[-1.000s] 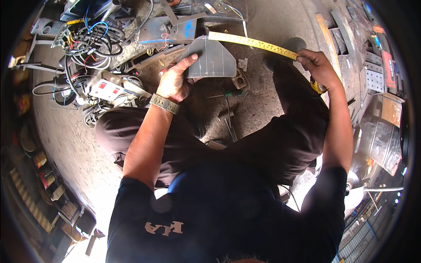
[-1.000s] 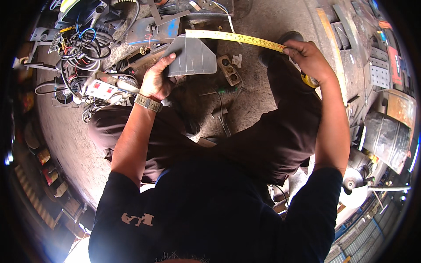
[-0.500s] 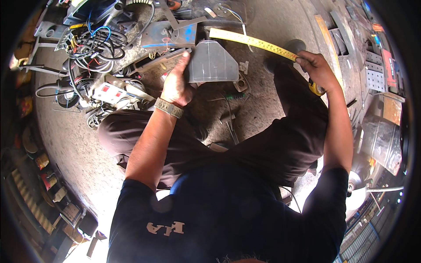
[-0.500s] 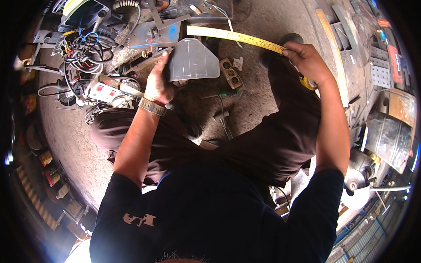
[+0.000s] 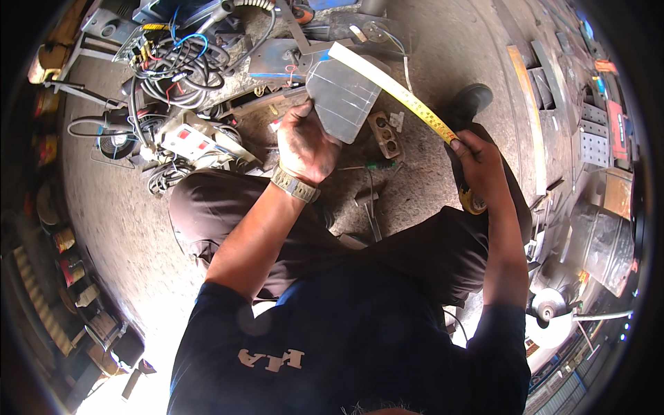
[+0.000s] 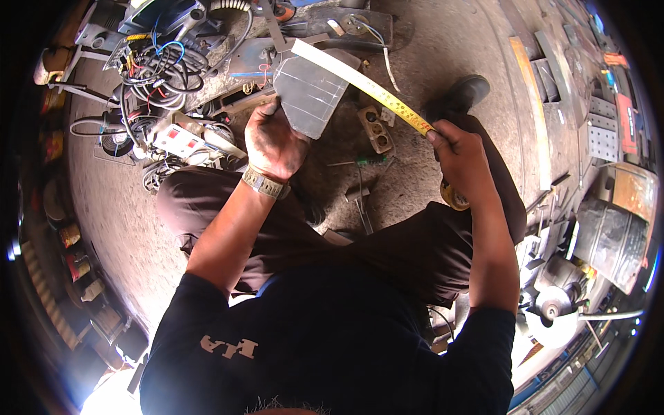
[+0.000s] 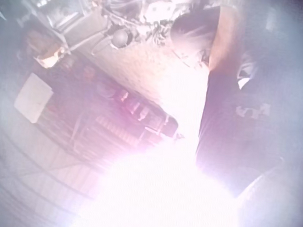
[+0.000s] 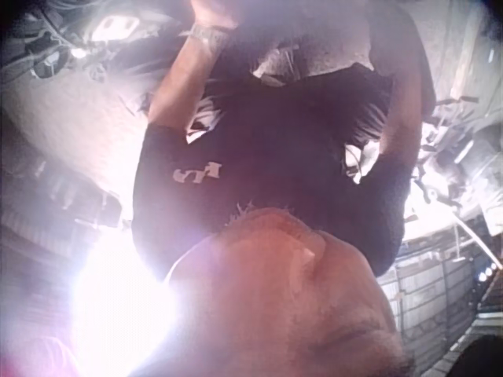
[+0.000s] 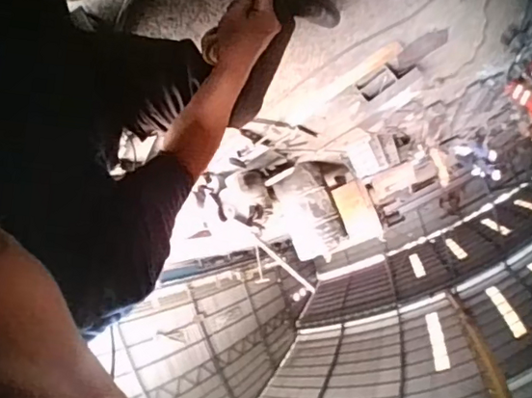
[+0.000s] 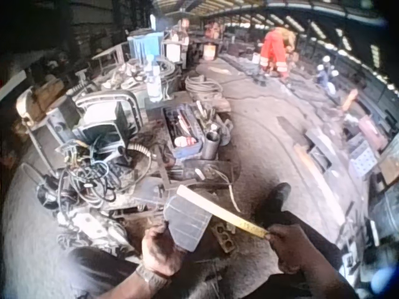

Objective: The person measures a metal plate using a try square and a tape measure, then marks the plate with a center punch and hammer. The person handles the metal plate, try square, tape measure, center punch, and hammer.

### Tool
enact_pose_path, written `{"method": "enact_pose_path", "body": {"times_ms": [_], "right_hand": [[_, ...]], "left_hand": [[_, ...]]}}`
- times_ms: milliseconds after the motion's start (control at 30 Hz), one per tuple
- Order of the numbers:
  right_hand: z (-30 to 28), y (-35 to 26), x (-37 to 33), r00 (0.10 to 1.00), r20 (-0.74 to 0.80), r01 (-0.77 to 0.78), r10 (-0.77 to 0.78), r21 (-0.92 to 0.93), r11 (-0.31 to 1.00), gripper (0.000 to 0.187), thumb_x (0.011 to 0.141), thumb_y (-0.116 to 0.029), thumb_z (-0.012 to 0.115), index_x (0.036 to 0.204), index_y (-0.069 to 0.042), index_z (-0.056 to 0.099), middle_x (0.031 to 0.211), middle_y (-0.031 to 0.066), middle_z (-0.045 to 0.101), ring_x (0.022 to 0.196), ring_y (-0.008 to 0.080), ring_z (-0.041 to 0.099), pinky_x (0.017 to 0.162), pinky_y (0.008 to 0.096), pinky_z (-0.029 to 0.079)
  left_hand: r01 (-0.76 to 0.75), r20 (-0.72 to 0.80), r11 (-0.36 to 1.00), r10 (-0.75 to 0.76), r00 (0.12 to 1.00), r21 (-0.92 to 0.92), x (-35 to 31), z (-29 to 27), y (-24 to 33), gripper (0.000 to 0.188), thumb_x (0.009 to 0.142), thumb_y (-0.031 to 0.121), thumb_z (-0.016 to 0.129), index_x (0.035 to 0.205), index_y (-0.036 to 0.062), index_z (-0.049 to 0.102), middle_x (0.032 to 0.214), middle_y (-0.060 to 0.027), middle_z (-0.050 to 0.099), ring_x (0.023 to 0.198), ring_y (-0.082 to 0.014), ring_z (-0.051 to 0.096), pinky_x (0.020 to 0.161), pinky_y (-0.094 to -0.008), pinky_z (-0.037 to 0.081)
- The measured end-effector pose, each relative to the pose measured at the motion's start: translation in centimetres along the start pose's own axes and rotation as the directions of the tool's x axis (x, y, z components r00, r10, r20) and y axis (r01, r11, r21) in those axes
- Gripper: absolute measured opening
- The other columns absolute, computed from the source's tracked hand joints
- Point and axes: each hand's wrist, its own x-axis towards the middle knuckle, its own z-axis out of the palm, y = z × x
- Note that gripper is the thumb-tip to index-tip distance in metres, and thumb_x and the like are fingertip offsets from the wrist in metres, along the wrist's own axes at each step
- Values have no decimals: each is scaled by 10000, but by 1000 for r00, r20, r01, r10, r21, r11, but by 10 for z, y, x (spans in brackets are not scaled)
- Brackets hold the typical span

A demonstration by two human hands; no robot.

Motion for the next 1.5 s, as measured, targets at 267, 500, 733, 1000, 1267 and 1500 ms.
{"method": "enact_pose_path", "body": {"times_ms": [267, 500, 733, 1000, 1267, 1500], "right_hand": [[9, -8, 7, 993, 120, -1, 15, -114, 993, 158, 972, -165, 654, 952, -12, 617, 620, 150, 468, 551, 180, 408, 561, 355, 399], [14, -2, 12, 989, 146, 34, -15, -127, 991, 158, 967, -181, 670, 989, -27, 643, 624, 152, 476, 552, 183, 401, 564, 356, 400], [15, -7, 15, 987, 163, 27, -1, -162, 986, 147, 961, -171, 670, 1009, -33, 660, 627, 158, 495, 547, 188, 422, 565, 357, 404], [18, -5, 22, 984, 169, 79, -51, -160, 984, 142, 957, -157, 668, 1013, -27, 656, 629, 170, 494, 542, 203, 413, 561, 363, 404], [21, -14, 22, 986, 164, 42, -20, -126, 991, 143, 949, -148, 671, 1016, -23, 653, 639, 177, 497, 545, 230, 410, 564, 361, 409], [22, -7, 22, 986, 150, 95, -71, -157, 983, 166, 948, -165, 664, 1041, -28, 664, 683, 206, 541, 565, 326, 455, 586, 382, 435]], "left_hand": [[-69, -155, 967, 109, 982, 244, 3, -1, 0, 379, 908, 89, 684, 1270, 34, 584, 1219, -112, 657, 1152, -285, 631, 1026, -463, 504], [-127, -202, 942, 196, 959, 312, 8, -4, -2, 300, 919, 86, 724, 1188, 9, 616, 1089, -114, 687, 987, -257, 687, 875, -443, 591], [-137, -249, 938, 222, 943, 318, 8, -5, 0, 312, 901, 81, 742, 1167, -8, 606, 1080, -129, 684, 943, -269, 698, 830, -441, 608], [-156, -279, 929, 257, 925, 337, 12, -4, 2, 332, 900, 111, 743, 1172, -9, 596, 1082, -128, 670, 956, -275, 690, 828, -469, 603], [-142, -322, 930, 257, 911, 340, 13, -11, 3, 368, 891, 137, 750, 1197, 11, 588, 1108, -122, 664, 968, -281, 684, 830, -484, 594], [-149, -344, 917, 284, 895, 371, 14, -7, 2, 388, 887, 144, 758, 1212, 25, 583, 1116, -119, 662, 993, -288, 680, 846, -488, 595]]}}
